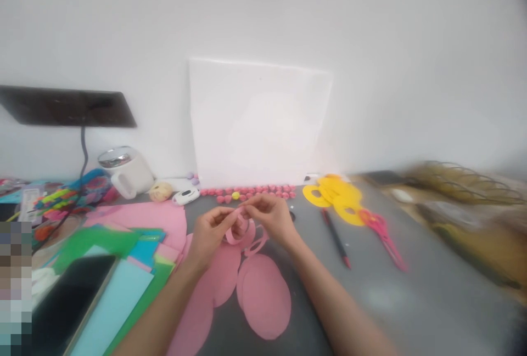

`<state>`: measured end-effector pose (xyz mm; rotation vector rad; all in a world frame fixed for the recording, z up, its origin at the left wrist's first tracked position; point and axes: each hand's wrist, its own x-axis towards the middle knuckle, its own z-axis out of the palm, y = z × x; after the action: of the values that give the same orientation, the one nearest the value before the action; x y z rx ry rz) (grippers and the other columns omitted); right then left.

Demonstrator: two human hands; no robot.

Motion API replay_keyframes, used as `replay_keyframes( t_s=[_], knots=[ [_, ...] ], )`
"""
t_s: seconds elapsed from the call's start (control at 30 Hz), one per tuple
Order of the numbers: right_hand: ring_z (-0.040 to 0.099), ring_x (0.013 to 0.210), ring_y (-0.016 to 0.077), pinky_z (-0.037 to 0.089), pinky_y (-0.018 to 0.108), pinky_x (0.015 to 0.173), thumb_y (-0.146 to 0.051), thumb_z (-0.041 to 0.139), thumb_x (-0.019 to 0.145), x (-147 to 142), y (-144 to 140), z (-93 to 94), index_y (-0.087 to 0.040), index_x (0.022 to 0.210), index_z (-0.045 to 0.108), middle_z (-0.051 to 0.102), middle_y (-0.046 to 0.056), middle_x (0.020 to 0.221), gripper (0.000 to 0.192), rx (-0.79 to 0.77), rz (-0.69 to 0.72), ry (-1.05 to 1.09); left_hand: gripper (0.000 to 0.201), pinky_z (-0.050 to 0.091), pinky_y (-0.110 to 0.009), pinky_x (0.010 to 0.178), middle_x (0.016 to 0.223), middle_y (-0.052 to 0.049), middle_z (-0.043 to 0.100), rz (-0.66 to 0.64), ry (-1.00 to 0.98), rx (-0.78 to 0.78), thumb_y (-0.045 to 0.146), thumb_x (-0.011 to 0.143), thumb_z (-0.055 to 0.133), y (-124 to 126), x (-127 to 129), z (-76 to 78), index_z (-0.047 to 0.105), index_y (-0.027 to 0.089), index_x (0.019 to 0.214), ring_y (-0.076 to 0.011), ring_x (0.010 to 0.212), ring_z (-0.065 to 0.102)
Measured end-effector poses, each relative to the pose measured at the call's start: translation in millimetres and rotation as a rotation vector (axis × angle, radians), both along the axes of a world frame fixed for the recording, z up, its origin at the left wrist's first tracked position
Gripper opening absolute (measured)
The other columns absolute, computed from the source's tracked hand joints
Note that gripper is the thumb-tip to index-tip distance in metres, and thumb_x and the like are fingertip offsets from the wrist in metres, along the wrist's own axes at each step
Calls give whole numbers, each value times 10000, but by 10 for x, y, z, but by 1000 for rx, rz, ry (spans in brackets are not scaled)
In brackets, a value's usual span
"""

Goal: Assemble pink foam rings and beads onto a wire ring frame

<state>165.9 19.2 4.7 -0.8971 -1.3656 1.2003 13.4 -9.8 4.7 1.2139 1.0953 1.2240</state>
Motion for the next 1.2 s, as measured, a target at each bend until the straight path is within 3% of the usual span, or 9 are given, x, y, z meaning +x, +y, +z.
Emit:
replay_keyframes(
  t_s=[0.33, 0.43, 0.6, 0.73, 0.87, 1.07, 1.2],
  knots=[
    [651, 665, 170, 549, 339, 695, -285, 659, 673, 65, 16, 72, -180, 753, 678, 711, 46, 779, 133, -11, -133, 54, 230, 491, -261, 651, 743, -53, 689, -39, 195, 7, 370, 753, 601, -19, 14, 25, 672, 158, 698, -185, 713, 623],
    [650, 666, 172, 548, 347, 701, -313, 698, 650, 82, 17, 83, -181, 760, 673, 712, 47, 771, 174, -28, -136, 87, 244, 486, -251, 658, 763, -54, 704, 24, 195, 50, 382, 763, 592, -14, 2, 18, 679, 164, 695, -193, 758, 633],
    [647, 658, 172, 547, 346, 687, -349, 724, 634, 77, 22, 57, -178, 770, 674, 704, 43, 737, 224, -40, -115, 106, 231, 474, -246, 609, 743, -45, 712, 125, 206, 65, 382, 752, 608, 12, -15, -15, 704, 176, 790, -188, 709, 634],
    [634, 640, 163, 538, 331, 675, -323, 738, 623, 75, 15, 80, -180, 732, 677, 692, 28, 696, 190, -47, -145, 113, 185, 482, -256, 667, 759, -38, 712, 95, 260, 74, 350, 723, 642, -7, 12, 18, 708, 178, 746, -192, 728, 631],
    [602, 587, 146, 522, 325, 656, -300, 736, 628, 86, 15, 101, -182, 692, 679, 655, 7, 605, 146, -37, -153, 97, 207, 476, -241, 598, 663, -25, 677, 117, 271, 120, 366, 746, 609, -19, 5, 52, 684, 177, 706, -173, 656, 604],
    [610, 630, 144, 520, 297, 650, -276, 745, 610, 108, 39, 66, -181, 696, 695, 690, 24, 704, 138, -68, -69, 98, 240, 504, -260, 563, 678, -33, 667, 64, 273, 41, 398, 732, 605, 25, 2, -30, 661, 165, 725, -172, 596, 616],
    [598, 593, 132, 519, 291, 637, -307, 749, 603, 109, 37, 71, -167, 696, 693, 679, 18, 661, 177, -86, -84, 105, 263, 516, -280, 562, 613, -15, 637, 62, 276, 36, 422, 754, 572, 17, 24, -45, 627, 166, 735, -172, 555, 620]
  ],
)
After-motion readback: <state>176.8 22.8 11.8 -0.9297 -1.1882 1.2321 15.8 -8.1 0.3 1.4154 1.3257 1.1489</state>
